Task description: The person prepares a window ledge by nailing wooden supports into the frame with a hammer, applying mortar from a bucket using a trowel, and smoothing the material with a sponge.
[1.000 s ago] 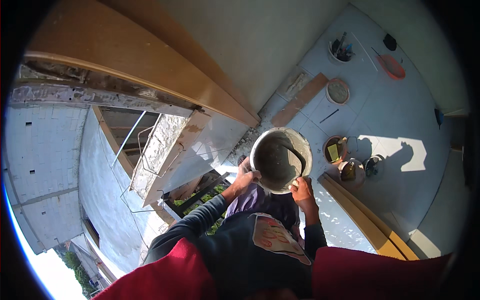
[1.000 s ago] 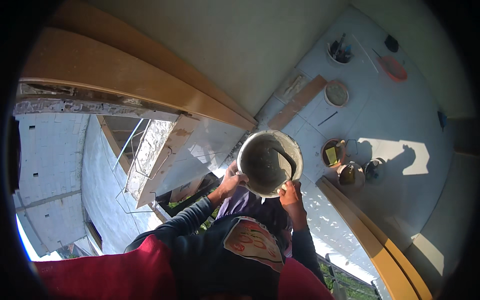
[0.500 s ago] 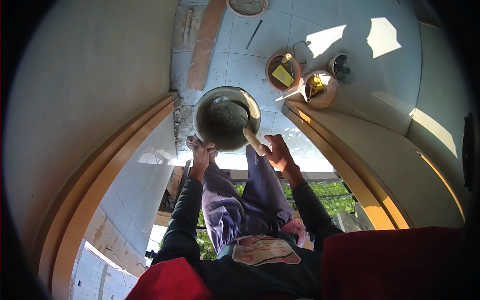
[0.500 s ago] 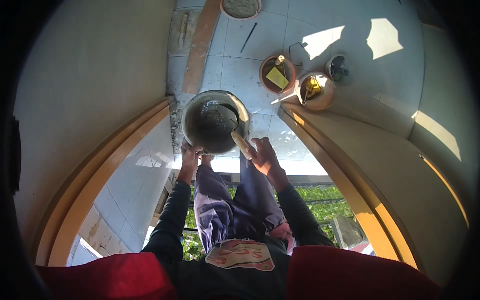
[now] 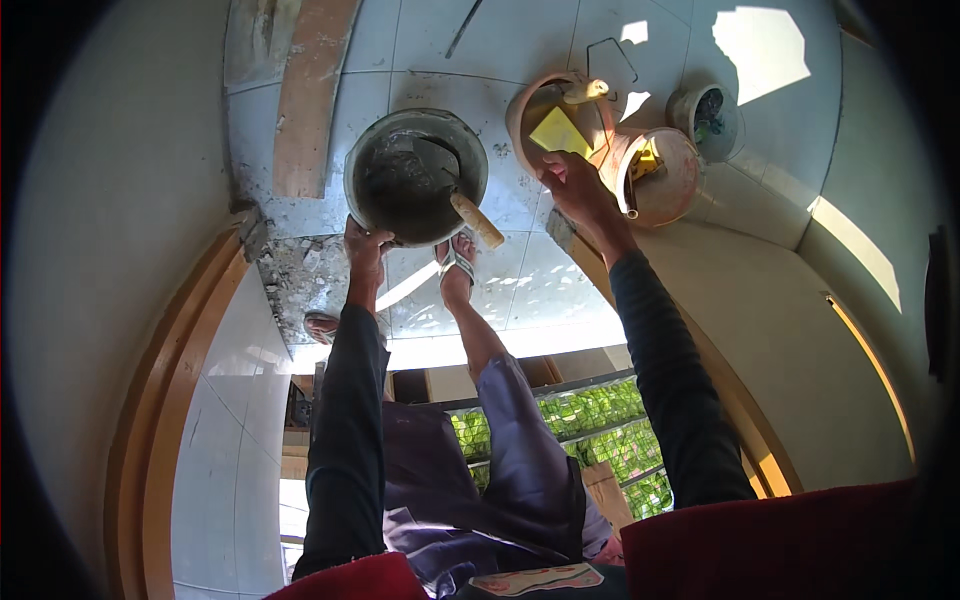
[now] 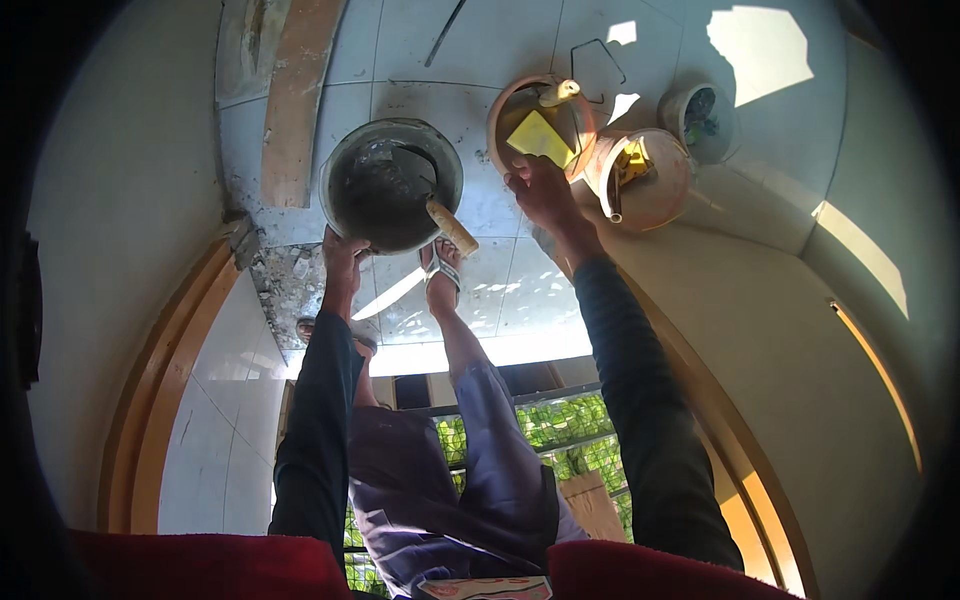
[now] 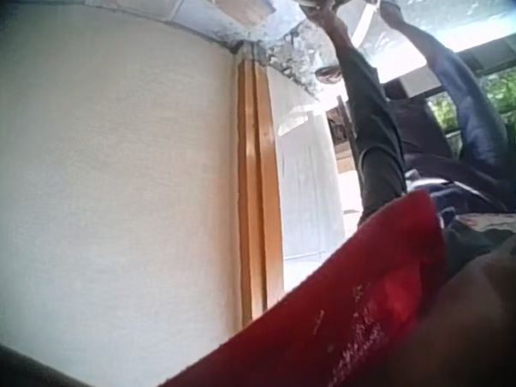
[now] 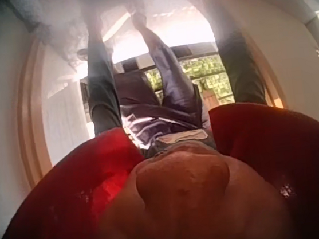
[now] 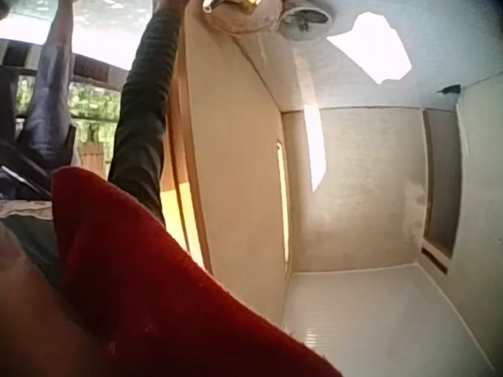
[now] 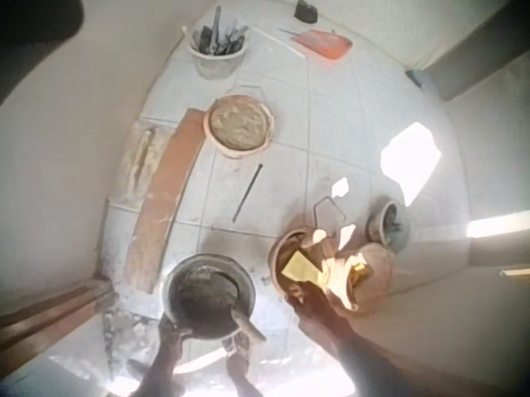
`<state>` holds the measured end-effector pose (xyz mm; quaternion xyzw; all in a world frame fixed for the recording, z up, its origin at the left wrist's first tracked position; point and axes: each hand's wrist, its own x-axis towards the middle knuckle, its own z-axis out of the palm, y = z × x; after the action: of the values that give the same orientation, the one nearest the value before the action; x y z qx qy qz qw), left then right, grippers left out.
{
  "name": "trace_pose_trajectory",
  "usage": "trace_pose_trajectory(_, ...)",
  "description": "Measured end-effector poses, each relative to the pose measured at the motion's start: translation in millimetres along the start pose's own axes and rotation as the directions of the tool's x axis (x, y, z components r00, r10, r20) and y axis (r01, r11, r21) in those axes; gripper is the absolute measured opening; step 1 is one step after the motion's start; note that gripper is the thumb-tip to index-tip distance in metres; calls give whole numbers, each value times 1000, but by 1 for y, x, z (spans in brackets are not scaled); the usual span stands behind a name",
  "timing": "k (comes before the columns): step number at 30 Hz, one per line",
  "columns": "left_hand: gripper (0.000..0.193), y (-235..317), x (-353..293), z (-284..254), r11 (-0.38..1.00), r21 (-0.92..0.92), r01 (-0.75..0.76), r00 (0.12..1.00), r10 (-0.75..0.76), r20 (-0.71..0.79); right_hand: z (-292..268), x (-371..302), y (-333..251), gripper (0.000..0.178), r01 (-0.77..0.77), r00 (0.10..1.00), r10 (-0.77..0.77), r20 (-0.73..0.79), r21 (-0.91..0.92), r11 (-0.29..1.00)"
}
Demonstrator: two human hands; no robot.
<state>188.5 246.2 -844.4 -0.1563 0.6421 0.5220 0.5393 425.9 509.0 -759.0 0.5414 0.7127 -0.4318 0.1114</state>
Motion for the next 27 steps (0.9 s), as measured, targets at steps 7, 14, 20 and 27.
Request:
trace_pose_trajectory(7, 64, -31, 43, -62, 986, 58, 158, 987, -159, 19, 28, 13, 41, 39, -120, 991, 127, -39, 146, 982)
trace_pose_trajectory(14, 79, -18, -77, -96, 794, 467, 390, 920, -361, -155, 85, -91, 18, 24, -5, 1000, 5, 1, 168, 986)
trace_pose_trajectory(20, 64, -53, -258, -210, 631, 714, 305, 940, -320, -118, 50, -101, 62, 12, -171, 971, 177, -162, 49, 984)
trace_pose_trajectory(27, 61, -43, -375, -170, 537, 708, 459, 879, -390, -273, -20, -34, 212, 17, -117, 888, 329, -321, 536, 836)
